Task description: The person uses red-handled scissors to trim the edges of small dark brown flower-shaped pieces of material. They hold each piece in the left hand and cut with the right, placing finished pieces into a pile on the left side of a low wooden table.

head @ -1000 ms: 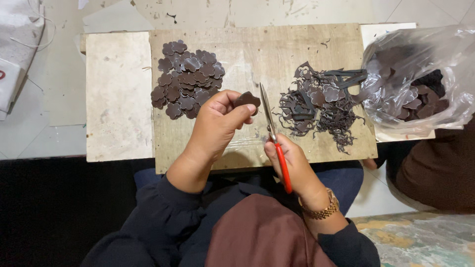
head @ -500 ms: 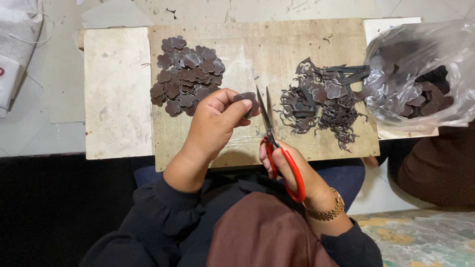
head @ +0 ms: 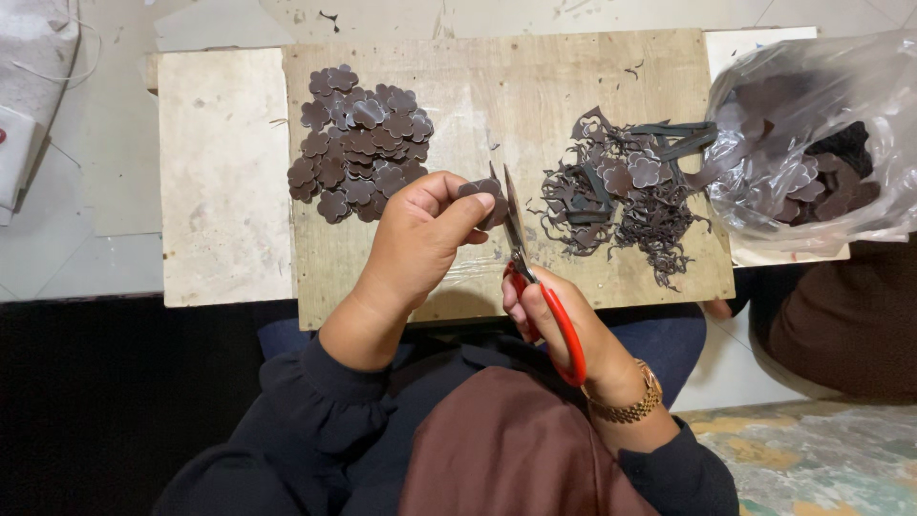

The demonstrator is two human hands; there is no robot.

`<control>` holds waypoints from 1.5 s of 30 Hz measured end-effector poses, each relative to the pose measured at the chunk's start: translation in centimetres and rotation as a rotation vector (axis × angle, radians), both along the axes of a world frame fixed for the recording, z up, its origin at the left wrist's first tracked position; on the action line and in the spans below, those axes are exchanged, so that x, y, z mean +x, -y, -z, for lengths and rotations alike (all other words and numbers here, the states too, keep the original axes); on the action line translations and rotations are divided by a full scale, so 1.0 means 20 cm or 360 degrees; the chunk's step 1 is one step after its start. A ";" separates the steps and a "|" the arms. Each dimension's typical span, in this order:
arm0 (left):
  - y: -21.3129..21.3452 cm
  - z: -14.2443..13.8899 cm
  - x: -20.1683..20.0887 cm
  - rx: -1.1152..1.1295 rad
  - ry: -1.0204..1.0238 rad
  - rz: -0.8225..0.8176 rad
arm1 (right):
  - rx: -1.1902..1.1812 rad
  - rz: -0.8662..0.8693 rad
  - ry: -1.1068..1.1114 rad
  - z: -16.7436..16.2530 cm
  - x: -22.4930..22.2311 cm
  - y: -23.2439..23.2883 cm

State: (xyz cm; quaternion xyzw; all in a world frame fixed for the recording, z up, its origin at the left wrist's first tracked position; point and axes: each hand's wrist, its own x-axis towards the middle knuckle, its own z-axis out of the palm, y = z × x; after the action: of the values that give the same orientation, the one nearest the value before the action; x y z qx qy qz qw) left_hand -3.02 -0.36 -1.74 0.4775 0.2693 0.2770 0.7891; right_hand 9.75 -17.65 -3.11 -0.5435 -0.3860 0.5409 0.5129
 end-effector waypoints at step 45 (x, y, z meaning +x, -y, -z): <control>0.04 0.04 0.05 0.0126 -0.0093 -0.0050 | 0.0028 0.0112 -0.0267 0.06 -0.03 -0.01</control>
State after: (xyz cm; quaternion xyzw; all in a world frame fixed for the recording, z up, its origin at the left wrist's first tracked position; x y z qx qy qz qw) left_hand -2.05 -1.19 -2.54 0.5119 0.2886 0.2859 0.7569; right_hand 9.21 -17.41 -4.35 -0.5050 -0.3270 0.5627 0.5668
